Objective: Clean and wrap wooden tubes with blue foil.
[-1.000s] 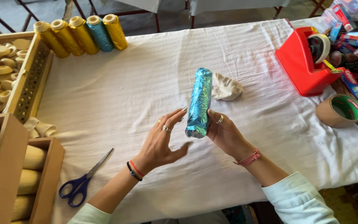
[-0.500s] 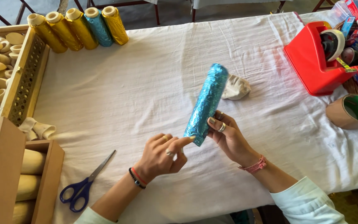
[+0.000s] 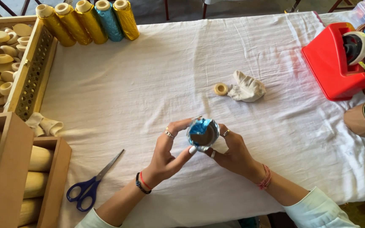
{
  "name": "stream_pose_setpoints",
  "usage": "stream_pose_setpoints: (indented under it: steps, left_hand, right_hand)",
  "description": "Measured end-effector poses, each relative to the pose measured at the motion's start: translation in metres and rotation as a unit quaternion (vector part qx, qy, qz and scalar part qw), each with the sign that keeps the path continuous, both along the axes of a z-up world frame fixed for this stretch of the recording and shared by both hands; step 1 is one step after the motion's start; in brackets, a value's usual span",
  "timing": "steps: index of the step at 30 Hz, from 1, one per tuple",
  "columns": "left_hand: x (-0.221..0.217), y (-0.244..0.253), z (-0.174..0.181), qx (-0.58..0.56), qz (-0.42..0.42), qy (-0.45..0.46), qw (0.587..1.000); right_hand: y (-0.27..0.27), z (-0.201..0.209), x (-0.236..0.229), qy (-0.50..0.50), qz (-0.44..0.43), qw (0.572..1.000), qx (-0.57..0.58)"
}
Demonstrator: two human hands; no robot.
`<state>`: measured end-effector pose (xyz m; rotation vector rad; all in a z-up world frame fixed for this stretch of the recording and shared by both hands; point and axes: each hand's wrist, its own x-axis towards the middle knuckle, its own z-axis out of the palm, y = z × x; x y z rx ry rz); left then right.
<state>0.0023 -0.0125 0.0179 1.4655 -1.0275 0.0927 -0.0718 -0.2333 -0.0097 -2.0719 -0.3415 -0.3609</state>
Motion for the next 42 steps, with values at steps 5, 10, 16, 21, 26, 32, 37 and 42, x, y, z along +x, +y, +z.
stream_pose_setpoints:
  steps: [5,10,16,21,26,32,37,42]
  left_hand:
    - [-0.004,-0.001,0.007,0.009,-0.03,-0.016,0.999]
    - [-0.01,-0.002,0.006,0.016,-0.018,-0.012,1.0]
    - [-0.017,-0.005,0.0,0.007,-0.007,0.033,0.999]
    - [-0.025,-0.015,-0.007,-0.042,-0.025,0.136,0.99]
    - [-0.019,-0.026,-0.013,-0.195,0.001,0.281,0.94]
    - [-0.017,-0.014,-0.019,-0.009,0.242,-0.056,0.968]
    - [0.0,0.004,-0.04,0.031,0.225,-0.26,0.939]
    - [-0.002,0.008,-0.032,0.107,0.207,-0.506,0.83]
  right_hand:
    - [0.002,0.006,0.002,-0.081,-0.004,0.996,-0.035]
    - [0.001,0.005,0.003,-0.118,-0.021,0.985,-0.124]
    - [0.005,0.007,0.0,-0.123,-0.026,0.983,-0.137]
    - [0.013,-0.002,-0.003,-0.108,-0.047,0.984,-0.131]
    - [0.02,0.003,0.003,-0.048,-0.066,0.99,-0.117]
    - [0.021,0.001,0.004,-0.039,-0.07,0.991,-0.103]
    - [0.019,0.008,0.005,-0.02,-0.023,1.0,-0.001]
    - [0.017,0.008,0.005,-0.03,-0.023,0.999,-0.012]
